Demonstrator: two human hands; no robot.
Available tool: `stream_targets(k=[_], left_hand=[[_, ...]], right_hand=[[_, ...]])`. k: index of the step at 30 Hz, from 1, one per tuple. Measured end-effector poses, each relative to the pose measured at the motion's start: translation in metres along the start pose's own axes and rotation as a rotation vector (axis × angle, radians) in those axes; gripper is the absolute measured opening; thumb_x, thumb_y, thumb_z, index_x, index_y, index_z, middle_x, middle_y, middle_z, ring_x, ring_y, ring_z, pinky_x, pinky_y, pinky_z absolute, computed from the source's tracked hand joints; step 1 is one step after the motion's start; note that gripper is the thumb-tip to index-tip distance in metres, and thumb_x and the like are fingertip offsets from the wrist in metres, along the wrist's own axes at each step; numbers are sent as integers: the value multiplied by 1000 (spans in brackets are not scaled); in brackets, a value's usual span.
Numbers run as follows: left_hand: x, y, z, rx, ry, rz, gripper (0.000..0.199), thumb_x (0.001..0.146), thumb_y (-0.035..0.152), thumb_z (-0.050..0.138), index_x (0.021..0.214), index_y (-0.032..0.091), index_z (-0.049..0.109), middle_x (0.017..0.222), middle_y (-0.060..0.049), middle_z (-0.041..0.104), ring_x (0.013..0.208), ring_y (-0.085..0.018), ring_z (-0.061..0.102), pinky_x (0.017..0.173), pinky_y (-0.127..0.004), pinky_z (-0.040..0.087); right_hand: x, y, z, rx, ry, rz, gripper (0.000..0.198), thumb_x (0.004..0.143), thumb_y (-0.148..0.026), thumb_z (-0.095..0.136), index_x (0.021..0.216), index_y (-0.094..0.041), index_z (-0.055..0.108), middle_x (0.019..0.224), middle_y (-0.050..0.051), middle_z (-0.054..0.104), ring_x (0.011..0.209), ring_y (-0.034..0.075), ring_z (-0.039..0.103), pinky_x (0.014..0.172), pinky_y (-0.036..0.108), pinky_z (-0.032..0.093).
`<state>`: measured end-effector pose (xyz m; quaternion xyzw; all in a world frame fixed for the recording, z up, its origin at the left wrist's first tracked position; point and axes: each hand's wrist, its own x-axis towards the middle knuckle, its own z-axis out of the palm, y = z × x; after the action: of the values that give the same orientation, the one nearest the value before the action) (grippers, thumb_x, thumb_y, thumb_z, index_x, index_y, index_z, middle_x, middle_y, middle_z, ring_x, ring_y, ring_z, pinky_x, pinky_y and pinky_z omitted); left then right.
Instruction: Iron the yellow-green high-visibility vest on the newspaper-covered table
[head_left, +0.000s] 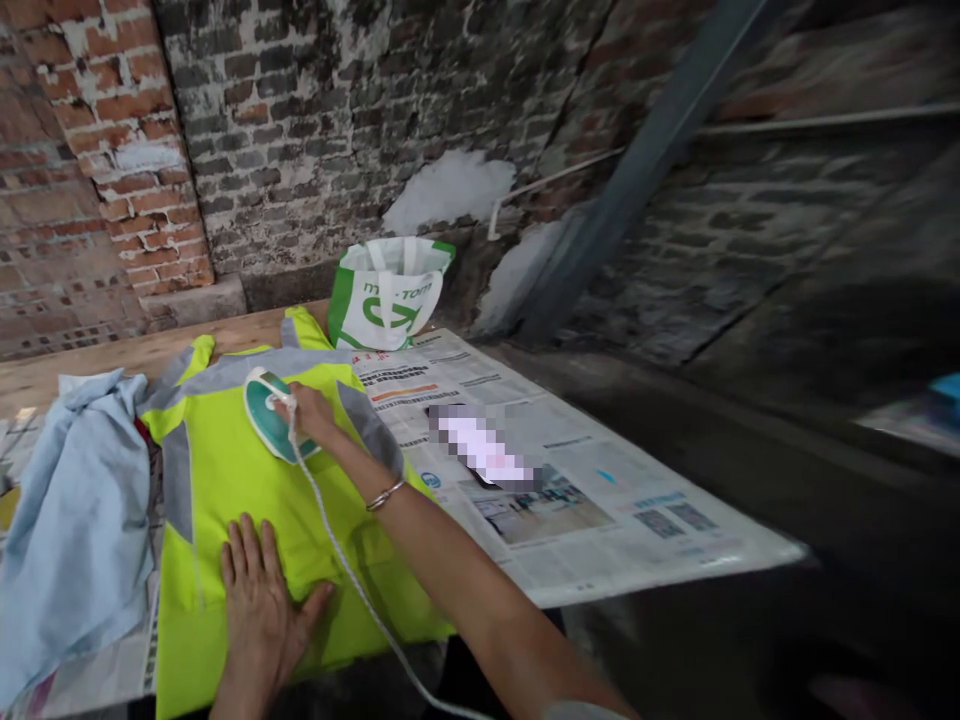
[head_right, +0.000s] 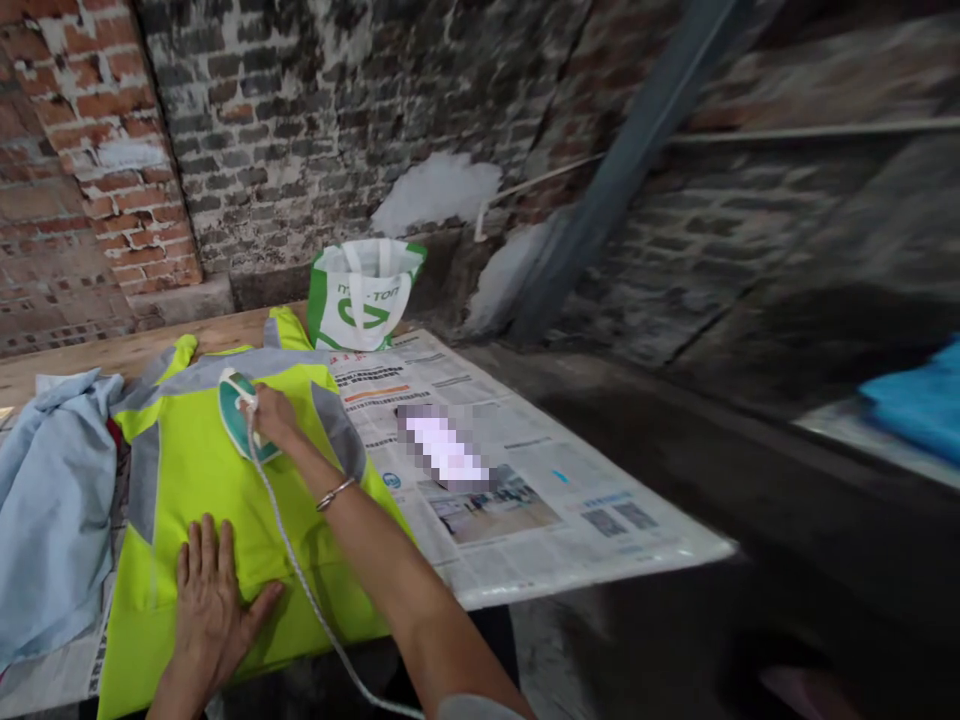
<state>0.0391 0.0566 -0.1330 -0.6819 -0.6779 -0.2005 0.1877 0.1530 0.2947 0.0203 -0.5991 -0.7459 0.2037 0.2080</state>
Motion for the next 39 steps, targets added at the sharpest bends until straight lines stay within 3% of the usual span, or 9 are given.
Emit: stream_targets(k=[4,10,16,20,23,27,33,36,39], left_hand=[[0,2,2,-3,6,-12,97,91,72,57,157,2,45,163,-34,43,154,-50,36,119,-70,37],[2,1,2,1,18,-4,94,92,70,57,155,1,46,162,-35,44,154,-50,37,118,-69,37],[4,1,0,6,17,1,95,91,70,58,153,-1,47,161,-36,44,153,-51,39,119,-70,37],[4,5,-2,-4,8,-10,96,90,71,60,153,-1,48,161,-36,44,154,-51,36,119,-70,36],[3,6,-4,12,-7,-20,97,89,71,61,154,1,47,163,-34,43,155,-49,36,120,-68,35],[3,2,-8,33,-11,-4,96,89,72,60,152,0,50,160,-34,46,153,-49,40,120,-66,36],[14,-7,-8,7,-34,7,98,92,76,51,149,-4,54,157,-36,49,150,-52,42,120,-69,35],[19,-10,-5,12,-26,27,99,93,77,47,146,-6,56,154,-38,51,148,-53,45,118,-69,37],[20,-10,-5,9,-30,29,100,92,77,47,146,-6,56,154,-39,51,147,-53,46,118,-70,36]], right_hand=[[10,32,-18,-29,94,141,33,104,-39,57,122,-15,71,121,18,77,112,28,74,81,29,53],[2,37,-30,-36,109,168,27,101,-34,61,115,-14,73,119,19,77,113,30,73,80,29,52],[-66,55,-34,22,50,51,21,100,-39,62,99,-20,72,97,11,79,94,27,75,71,28,49],[-128,73,-22,130,98,-12,20,98,-38,59,104,-23,70,86,6,78,81,25,74,67,28,49],[-146,77,-17,126,131,-1,24,98,-41,57,108,-24,71,86,7,78,82,28,76,68,31,51],[-119,56,-20,24,141,122,23,99,-38,59,107,-21,73,91,10,79,92,30,77,71,31,52],[-27,14,-29,1,126,220,30,105,-33,54,123,-14,69,115,15,79,109,26,75,80,28,52],[4,11,-31,22,125,181,28,104,-29,57,124,-13,69,120,17,78,111,25,74,81,26,51],[4,20,-31,39,88,81,21,101,-33,64,112,-17,72,115,12,79,106,23,74,78,24,49]])
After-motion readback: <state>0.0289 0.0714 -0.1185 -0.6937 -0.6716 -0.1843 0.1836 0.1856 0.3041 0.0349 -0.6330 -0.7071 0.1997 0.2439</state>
